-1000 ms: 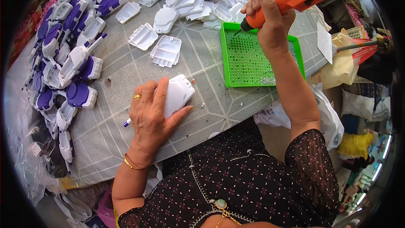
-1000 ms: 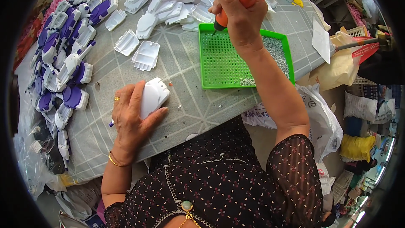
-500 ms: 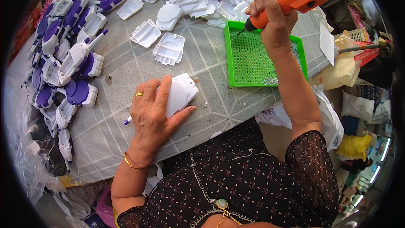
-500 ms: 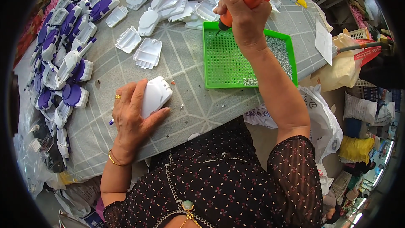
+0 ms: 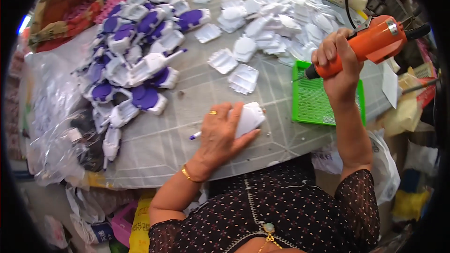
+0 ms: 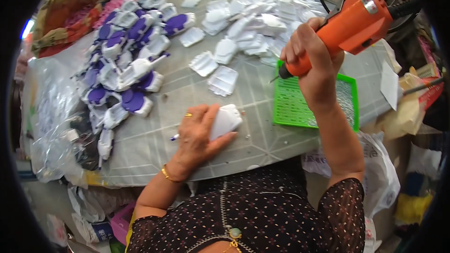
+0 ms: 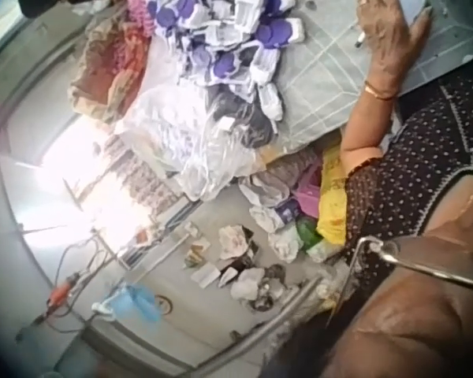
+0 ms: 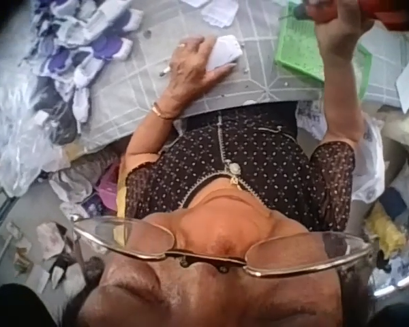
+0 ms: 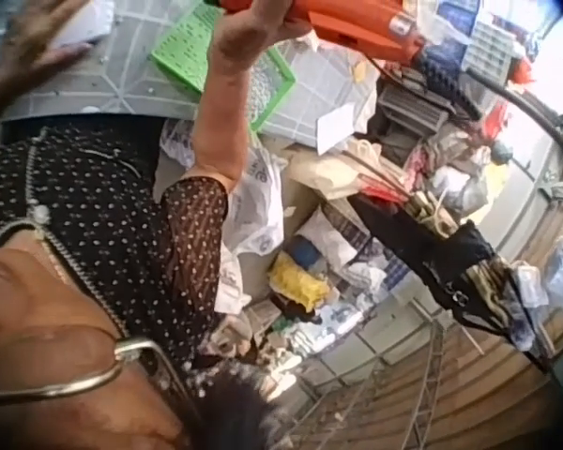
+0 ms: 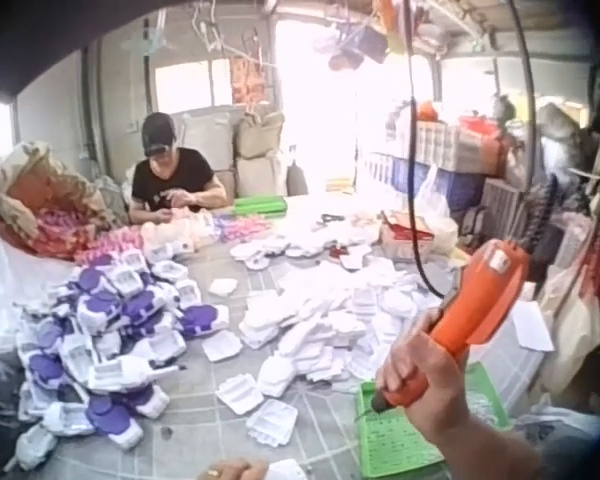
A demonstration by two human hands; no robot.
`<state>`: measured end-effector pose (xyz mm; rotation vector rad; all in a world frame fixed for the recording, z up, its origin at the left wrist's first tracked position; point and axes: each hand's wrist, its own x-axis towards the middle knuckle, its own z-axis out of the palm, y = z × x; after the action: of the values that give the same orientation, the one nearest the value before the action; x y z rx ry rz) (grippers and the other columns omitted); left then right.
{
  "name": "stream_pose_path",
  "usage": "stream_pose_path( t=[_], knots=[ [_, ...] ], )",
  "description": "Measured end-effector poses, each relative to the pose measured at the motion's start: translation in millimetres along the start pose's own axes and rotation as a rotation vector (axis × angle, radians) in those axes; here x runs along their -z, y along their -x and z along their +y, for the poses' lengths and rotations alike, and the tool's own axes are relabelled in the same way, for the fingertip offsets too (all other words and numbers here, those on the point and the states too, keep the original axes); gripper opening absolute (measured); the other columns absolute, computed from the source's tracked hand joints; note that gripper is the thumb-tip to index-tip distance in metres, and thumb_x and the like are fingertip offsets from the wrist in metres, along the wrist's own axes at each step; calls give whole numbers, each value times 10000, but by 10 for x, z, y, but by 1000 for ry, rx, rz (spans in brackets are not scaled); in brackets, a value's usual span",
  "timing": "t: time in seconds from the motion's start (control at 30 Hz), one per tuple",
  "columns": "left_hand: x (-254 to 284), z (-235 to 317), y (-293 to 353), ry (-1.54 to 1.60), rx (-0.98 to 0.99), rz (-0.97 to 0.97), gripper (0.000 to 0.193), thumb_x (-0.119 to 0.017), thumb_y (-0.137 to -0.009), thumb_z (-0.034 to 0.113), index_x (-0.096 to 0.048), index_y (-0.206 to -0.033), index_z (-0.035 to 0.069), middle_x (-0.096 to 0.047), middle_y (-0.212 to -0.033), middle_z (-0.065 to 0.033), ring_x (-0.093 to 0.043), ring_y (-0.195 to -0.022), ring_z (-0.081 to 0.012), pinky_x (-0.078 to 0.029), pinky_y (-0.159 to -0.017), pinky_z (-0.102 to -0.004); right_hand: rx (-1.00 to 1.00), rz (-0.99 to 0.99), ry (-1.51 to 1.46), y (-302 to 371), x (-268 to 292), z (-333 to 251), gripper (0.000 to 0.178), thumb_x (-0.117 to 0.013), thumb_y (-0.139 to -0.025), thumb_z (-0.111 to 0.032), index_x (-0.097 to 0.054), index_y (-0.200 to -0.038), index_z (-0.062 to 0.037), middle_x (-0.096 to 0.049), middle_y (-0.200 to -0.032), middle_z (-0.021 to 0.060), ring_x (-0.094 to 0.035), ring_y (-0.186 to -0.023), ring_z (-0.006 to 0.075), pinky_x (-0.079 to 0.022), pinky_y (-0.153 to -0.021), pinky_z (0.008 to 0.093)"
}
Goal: Assembling plastic toy walkie-talkies by fitting casing parts together and securing them using an electric screwdriver.
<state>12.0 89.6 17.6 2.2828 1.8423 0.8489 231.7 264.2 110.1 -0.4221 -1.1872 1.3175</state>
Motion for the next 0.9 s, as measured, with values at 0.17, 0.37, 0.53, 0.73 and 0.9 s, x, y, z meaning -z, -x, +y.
stream_pose_path(
  t=[0.17,0.37,0.53,0.73,0.9],
  knots=[
    [3,7,-50,13,9,53,613,-808,-786,366,-600,-1236,5,-584,-1099,-162,-572,-1013,-350,-487,-822,-450,-88,-137,-42,120,-413,2,195,-555,-1053,-245,-453,-945,-118,-448,-755,-21,-470,-641,101,-447,-697,301],
    [41,-62,-80,16,9,55,637,-835,-751,331,-600,-1230,-18,-609,-1119,-167,-602,-980,-364,-495,-804,-451,-62,-283,-31,258,-528,287,245,-568,-1043,-276,-430,-912,-122,-469,-766,-13,-506,-653,102,-480,-711,312],
    [16,-112,-31,29,3,59,643,-841,-740,318,-602,-1229,-24,-611,-1129,-165,-605,-992,-358,-502,-816,-444,-85,-318,-61,369,-549,373,242,-584,-1035,-289,-436,-936,-125,-471,-757,-6,-506,-649,105,-481,-704,320],
    [-6,-104,-5,28,11,62,646,-840,-735,322,-601,-1227,-22,-612,-1130,-158,-607,-988,-351,-507,-812,-441,-104,-283,-74,408,-541,385,211,-590,-1031,-277,-453,-1005,-118,-476,-758,-10,-514,-654,113,-486,-706,332],
    [-19,-109,-22,24,1,73,640,-840,-733,321,-601,-1223,-14,-612,-1125,-151,-610,-982,-348,-507,-803,-441,-88,-325,-58,405,-464,432,210,-588,-1033,-277,-451,-994,-122,-480,-760,-11,-509,-652,111,-485,-706,330]
  ],
)
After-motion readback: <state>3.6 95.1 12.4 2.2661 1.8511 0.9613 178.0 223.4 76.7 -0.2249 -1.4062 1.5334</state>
